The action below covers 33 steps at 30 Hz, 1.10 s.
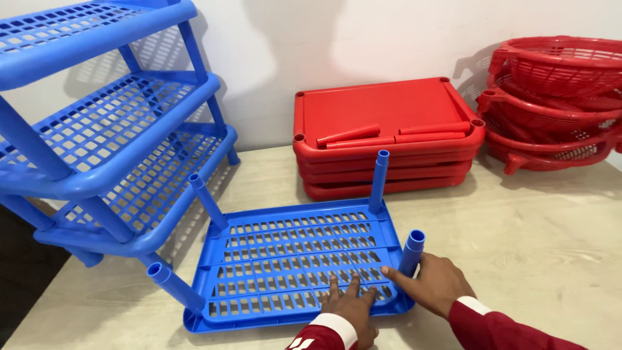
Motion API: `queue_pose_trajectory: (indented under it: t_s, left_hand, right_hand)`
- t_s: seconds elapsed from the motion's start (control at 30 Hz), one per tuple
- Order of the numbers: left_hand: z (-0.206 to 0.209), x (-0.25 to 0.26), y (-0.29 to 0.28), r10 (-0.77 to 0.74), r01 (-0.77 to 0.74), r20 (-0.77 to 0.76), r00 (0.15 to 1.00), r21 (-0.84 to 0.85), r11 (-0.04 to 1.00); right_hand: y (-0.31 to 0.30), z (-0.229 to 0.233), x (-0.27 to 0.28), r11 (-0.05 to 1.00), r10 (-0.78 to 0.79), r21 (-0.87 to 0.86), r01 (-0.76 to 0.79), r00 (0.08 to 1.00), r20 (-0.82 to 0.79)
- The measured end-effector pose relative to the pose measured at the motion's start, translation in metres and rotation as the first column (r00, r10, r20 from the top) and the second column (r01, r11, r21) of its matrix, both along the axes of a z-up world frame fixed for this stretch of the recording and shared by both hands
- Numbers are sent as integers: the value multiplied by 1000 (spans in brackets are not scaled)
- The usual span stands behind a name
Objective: The person disassembles a red plastic stool by removing its legs and stacking it with other stools. Then, the person disassembles a blue three-tier plastic rack by removing its shelves and legs, stacks the parts, and reassembles the rack by inserting the legs and shelves back into place.
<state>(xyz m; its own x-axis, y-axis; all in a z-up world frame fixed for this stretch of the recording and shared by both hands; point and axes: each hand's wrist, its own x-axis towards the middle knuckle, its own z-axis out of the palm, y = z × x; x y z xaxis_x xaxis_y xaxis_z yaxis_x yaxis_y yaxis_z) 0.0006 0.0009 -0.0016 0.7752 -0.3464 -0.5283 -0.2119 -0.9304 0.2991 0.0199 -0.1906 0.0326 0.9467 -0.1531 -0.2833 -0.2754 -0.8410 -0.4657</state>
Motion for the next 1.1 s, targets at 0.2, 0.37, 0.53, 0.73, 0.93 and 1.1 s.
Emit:
queue_pose_trajectory:
  t_s: [0.2, 0.37, 0.53, 0.73, 0.93, 1.1]
  left_hand:
    - [0, 2, 0, -1, 1, 2, 1000, 1, 1000]
    - [3, 2, 2, -8, 8, -3, 1000, -4, 1000]
    - [5, 3, 4, -28, 28, -2, 1000, -4, 1000]
    - [6, 4, 5, -40, 40, -12, 999, 0, 999]
    - [9, 2, 5, -36, 36, -8, 999, -10, 999]
    - [11, -1, 8, -32, 32, 8, 999, -49, 998]
  right_hand:
    - [-3, 2, 7, 996, 79, -48, -76, 995, 62]
    - [-21, 13, 22, 950, 249, 221, -222, 963, -100]
    - [-39, 23, 47, 635, 746, 269, -724, 665, 30]
    - [-40, 2, 38, 860, 423, 334, -387, 905, -40]
    - [-42, -9, 24, 798, 64, 603, -8, 995, -72]
    - [-27, -1, 10, 752, -61, 633, 181, 977, -206]
